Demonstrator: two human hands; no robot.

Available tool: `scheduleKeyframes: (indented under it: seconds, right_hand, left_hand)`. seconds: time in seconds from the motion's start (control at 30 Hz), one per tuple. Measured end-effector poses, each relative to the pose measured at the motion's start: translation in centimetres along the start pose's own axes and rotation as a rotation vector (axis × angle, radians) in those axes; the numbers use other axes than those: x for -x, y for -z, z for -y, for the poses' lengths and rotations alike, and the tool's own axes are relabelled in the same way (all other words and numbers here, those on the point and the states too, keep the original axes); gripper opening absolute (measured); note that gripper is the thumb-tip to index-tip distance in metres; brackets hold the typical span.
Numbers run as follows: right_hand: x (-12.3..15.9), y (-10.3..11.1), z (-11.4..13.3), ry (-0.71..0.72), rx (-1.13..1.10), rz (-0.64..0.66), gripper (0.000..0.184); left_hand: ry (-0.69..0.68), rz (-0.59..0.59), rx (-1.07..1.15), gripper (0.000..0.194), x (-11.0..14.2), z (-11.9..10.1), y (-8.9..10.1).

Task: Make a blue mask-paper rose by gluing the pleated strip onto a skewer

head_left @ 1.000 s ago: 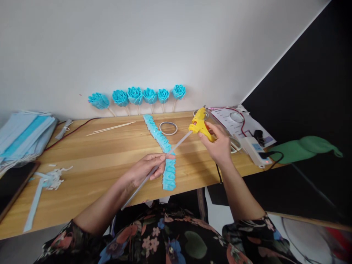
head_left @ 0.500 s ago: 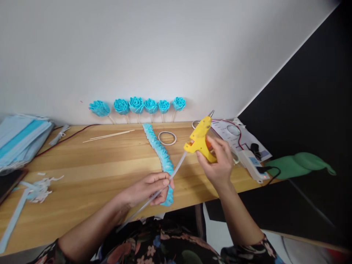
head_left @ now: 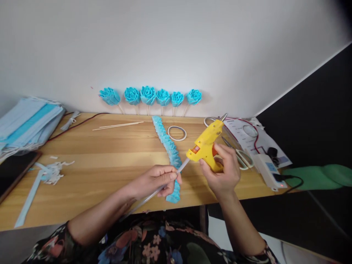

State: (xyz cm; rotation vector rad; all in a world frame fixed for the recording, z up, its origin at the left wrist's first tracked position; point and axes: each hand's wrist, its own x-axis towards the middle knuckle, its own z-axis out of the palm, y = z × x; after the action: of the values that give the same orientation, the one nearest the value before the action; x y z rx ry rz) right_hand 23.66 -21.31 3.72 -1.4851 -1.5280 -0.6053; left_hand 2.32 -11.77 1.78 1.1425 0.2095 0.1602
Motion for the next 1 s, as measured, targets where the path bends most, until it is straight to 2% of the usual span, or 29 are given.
scheduleKeyframes:
  seconds: [0.1, 0.2, 0.33, 0.43, 0.5, 0.6, 0.7, 0.77, 0.87, 1.0]
  right_hand:
    - [0.3, -0.7, 0.0, -0.038, -0.019, -0.015, 0.055]
    - [0.9, -1.7, 0.0, -0.144, -0.067, -0.005, 0.052]
    - [2.0, -3.5, -0.8, -0.396, -0.197, 0.083, 0.043]
    - [2.3, -4.5, -1.5, -0.625, -0.318, 0.159, 0.045]
    - [2.1, -4.9, -1.4, -0.706, -0.379, 0.181, 0.047]
    - [1.2, -5.3, 0.0, -0.684, -0.412, 0.227, 0.051]
    - [0.2, -6.0, 2.7, -0.649, -0.398, 0.399, 0.072]
    - [-0.3, -6.6, 4.8, -0.638, -0.419, 0.486, 0.083]
    - [-0.7, -7.1, 7.3, -0.597, -0.520, 0.478, 0.081]
    - [-0.5, -6.5, 8.6, -0.447, -0.620, 0.520, 0.079]
  left_hand:
    - [-0.004, -0.004, 0.008, 0.048, -0.2, 0.2, 0.2]
    - [-0.004, -0.033, 0.012, 0.047, -0.4, 0.4, 0.4]
    - [-0.010, -0.101, -0.001, 0.048, -0.5, 0.6, 0.7]
    - [-0.036, -0.119, -0.009, 0.059, -0.6, 0.7, 0.9]
    - [-0.057, -0.140, -0.035, 0.065, -0.8, 0.7, 1.3]
    - [-0.138, -0.278, -0.149, 0.055, -1.4, 0.8, 1.8]
    - [-0.247, -0.411, -0.234, 0.049, -1.9, 0.6, 2.0]
    - [-0.280, -0.403, -0.158, 0.048, -2.0, 0.2, 1.7]
    - [-0.314, -0.410, 0.028, 0.043, -1.7, -0.6, 1.2]
    - [-0.341, -0.491, 0.116, 0.034, -0.6, -1.4, 1.3]
